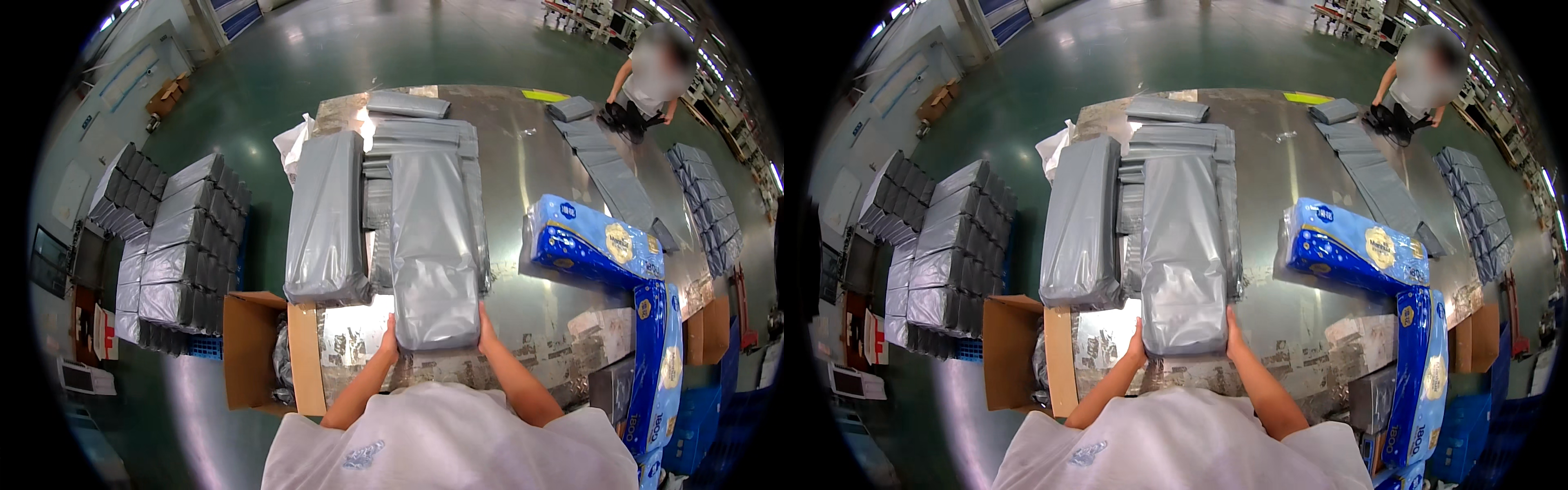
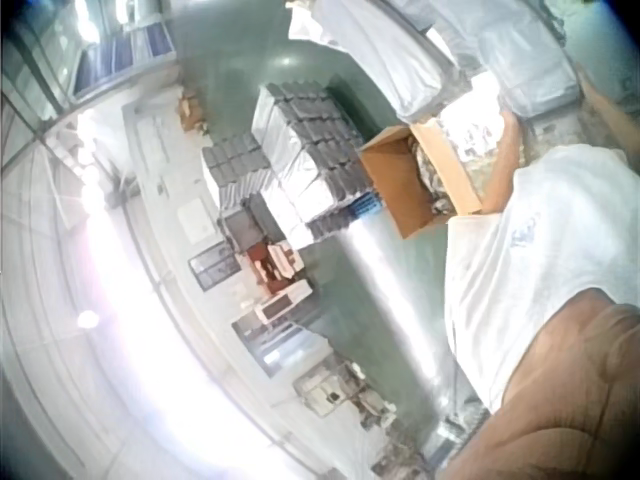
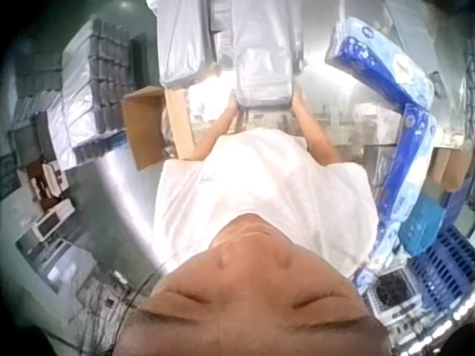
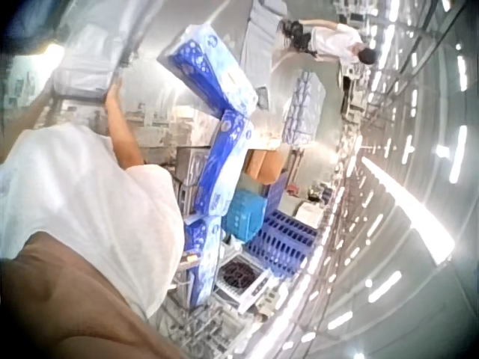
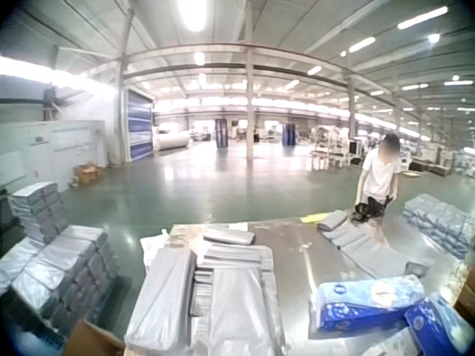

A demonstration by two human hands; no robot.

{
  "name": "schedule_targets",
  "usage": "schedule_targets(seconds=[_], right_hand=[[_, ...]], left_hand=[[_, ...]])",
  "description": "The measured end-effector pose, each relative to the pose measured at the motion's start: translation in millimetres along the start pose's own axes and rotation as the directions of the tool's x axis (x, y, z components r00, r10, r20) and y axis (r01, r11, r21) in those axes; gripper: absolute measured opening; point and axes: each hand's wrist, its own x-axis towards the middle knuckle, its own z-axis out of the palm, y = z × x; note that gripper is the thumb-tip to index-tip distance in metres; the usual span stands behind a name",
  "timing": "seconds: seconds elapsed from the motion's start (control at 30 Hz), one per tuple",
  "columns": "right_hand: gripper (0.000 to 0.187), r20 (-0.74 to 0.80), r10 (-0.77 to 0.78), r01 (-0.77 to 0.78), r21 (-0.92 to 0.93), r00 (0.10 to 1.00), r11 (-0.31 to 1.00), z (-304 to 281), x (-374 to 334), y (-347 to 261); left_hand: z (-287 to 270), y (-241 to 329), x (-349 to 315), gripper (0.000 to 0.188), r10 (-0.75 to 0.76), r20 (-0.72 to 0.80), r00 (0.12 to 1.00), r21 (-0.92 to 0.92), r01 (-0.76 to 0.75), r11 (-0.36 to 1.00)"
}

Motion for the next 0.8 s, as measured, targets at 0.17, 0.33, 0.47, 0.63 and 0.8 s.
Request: schedule_targets(seconds=[0.17, 0.33, 0.47, 0.63, 0.8], right_hand=[[0.075, 0.389, 0.142, -0.118, -0.085, 0.91, 0.989, 70, -60, -112], [0.081, 0.417, 0.038, -0.041, -0.003, 0.908, 0.999, 141, -68, -139], [0.09, 0.575, -0.08, 0.103, -0.008, 0.815, 0.995, 222, -56, -135], [0.096, 0.587, -0.232, 0.281, 0.008, 0.776, 0.96, 339, -9, -106], [0.083, 0.455, 0.024, 0.342, -0.703, 0.89, 0.624, 369, 12, -54]], left_hand=[[-5, 87, -36, 0.076, -0.097, 0.421, 0.902, 0.383, -0.08, 0.92], [0, 183, -84, 0.077, 0.126, 0.285, 0.95, 0.234, -0.197, 0.952], [-51, 231, -103, 0.074, 0.414, 0.22, 0.883, 0.269, -0.463, 0.845], [-94, 306, -76, 0.058, 0.319, -0.021, 0.947, 0.007, -0.319, 0.948], [-165, 311, -14, 0.046, 0.619, -0.208, 0.757, 0.602, -0.4, 0.691]])
